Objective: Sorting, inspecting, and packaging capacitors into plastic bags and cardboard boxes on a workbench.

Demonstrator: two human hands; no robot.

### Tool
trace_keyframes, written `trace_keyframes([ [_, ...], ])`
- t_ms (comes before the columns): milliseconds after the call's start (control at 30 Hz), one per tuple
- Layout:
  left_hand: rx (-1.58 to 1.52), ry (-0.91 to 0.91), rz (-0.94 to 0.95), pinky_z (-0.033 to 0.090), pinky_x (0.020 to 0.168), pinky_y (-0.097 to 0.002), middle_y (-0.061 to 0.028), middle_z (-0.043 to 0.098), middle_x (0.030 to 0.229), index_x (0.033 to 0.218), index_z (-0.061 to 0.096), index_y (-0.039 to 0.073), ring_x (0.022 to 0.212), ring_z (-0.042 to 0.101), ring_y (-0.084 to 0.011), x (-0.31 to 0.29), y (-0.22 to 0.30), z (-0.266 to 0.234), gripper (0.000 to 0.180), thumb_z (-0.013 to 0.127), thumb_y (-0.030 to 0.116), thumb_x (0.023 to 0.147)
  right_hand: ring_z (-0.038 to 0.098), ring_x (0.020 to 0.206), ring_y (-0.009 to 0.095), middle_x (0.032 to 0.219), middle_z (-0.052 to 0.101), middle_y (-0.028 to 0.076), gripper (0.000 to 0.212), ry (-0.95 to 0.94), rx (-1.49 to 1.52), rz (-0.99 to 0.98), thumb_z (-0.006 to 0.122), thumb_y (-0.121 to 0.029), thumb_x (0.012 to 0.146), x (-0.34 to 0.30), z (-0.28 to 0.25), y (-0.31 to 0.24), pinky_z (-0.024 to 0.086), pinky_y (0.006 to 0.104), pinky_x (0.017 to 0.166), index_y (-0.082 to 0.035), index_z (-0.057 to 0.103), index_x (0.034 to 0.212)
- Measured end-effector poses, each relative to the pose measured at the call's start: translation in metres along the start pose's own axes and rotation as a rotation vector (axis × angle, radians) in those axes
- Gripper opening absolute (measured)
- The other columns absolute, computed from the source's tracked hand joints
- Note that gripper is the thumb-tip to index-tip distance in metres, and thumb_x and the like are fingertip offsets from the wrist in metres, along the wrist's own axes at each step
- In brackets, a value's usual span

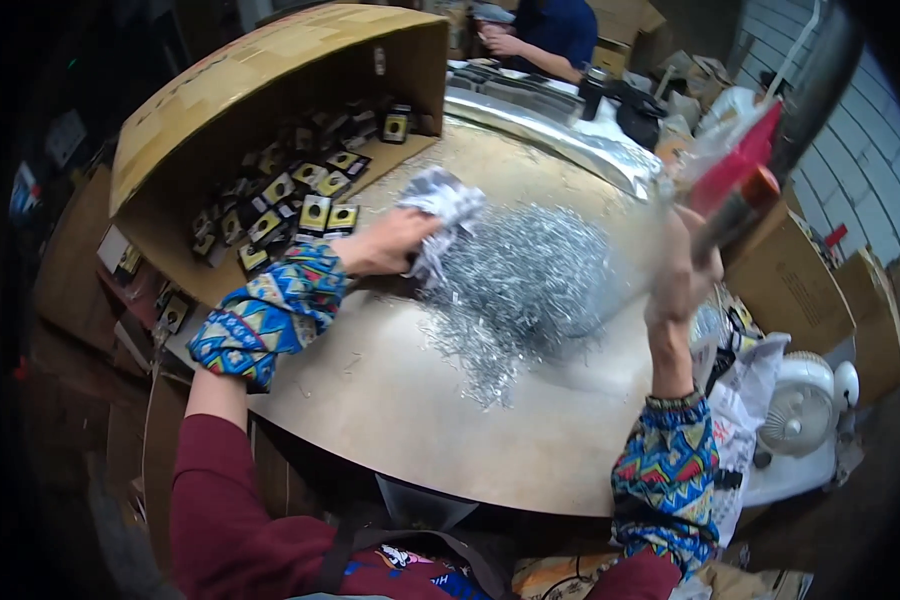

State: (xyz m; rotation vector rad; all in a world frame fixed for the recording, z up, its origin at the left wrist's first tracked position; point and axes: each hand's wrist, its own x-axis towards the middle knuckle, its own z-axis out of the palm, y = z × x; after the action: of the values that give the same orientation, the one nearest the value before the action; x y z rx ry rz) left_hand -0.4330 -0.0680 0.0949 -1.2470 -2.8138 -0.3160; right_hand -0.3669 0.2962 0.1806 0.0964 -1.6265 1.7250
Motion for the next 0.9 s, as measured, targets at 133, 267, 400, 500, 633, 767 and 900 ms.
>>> trace_keyframes([
  [133,0.266,0.124,0.339,0.041,0.091,-0.0487,-0.0142,0.055,0.119,0.119,0.055,0.015,0.114,0.051,-0.035,-0.004,0.006,0.031,0.059,0.065,0.01,0.061,0.039,0.039,0.006,0.052,0.043,-0.003,0.018,0.034,-0.013,0.012,0.064,-0.013,0.09,0.0,-0.02,-0.002,0.035,0.0225,0.039,0.0,0.062,0.101],
  [267,0.012,0.14,0.223,0.036,0.102,-0.0485,-0.0177,0.051,0.131,0.126,0.056,0.016,0.126,0.044,-0.0371,-0.005,0.002,0.041,0.06,0.059,0.006,0.066,0.037,0.039,0.005,0.052,0.042,-0.003,0.017,0.014,0.04,0.07,0.064,-0.014,0.089,-0.002,-0.009,-0.002,0.035,0.022,0.039,-0.001,0.062,0.1],
  [400,-0.003,0.11,0.255,0.037,0.104,-0.0451,-0.0173,0.054,0.128,0.121,0.061,0.014,0.123,0.047,-0.0354,-0.005,0.008,0.036,0.052,0.06,0.005,0.069,0.036,0.038,0.006,0.052,0.041,-0.004,0.019,0.078,0.044,0.02,0.064,-0.015,0.089,-0.006,-0.011,-0.003,0.034,0.0219,0.04,0.0,0.062,0.101],
  [500,-0.265,0.465,0.316,0.042,0.099,-0.0418,-0.0193,0.059,0.119,0.112,0.066,0.009,0.114,0.055,-0.0357,-0.021,0.006,0.043,0.042,0.065,0.005,0.07,0.035,0.037,0.007,0.051,0.037,-0.003,0.019,0.227,0.219,-0.036,0.061,-0.012,0.091,0.002,-0.011,-0.021,0.033,0.0224,0.04,0.001,0.061,0.105],
  [633,-0.614,0.589,-0.291,0.053,0.069,-0.0326,-0.0134,0.069,0.084,0.092,0.067,0.004,0.077,0.068,-0.0222,-0.038,0.031,-0.009,0.013,0.063,0.009,0.081,0.035,0.037,0.007,0.052,0.039,-0.003,0.019,0.247,0.49,-0.073,0.062,-0.012,0.091,0.004,-0.013,-0.028,0.033,0.0233,0.037,0.002,0.061,0.103],
  [767,-0.188,0.031,-0.024,0.039,0.105,-0.0403,-0.0201,0.05,0.134,0.142,0.041,0.012,0.125,0.049,-0.0336,-0.052,0.03,0.005,0.071,0.07,0.018,0.078,0.04,0.037,0.006,0.053,0.047,-0.001,0.019,0.064,-0.12,-0.006,0.064,-0.012,0.089,-0.014,0.005,-0.027,0.033,0.0229,0.036,0.002,0.064,0.101],
  [900,-0.188,0.023,0.026,0.031,0.111,-0.0424,-0.0228,0.041,0.143,0.148,0.034,0.016,0.134,0.038,-0.0376,-0.035,0.062,-0.011,0.074,0.065,0.012,0.081,0.043,0.039,0.006,0.056,0.051,-0.001,0.02,-0.093,-0.129,0.128,0.067,-0.013,0.088,-0.017,0.008,-0.023,0.034,0.0224,0.037,0.002,0.064,0.1],
])
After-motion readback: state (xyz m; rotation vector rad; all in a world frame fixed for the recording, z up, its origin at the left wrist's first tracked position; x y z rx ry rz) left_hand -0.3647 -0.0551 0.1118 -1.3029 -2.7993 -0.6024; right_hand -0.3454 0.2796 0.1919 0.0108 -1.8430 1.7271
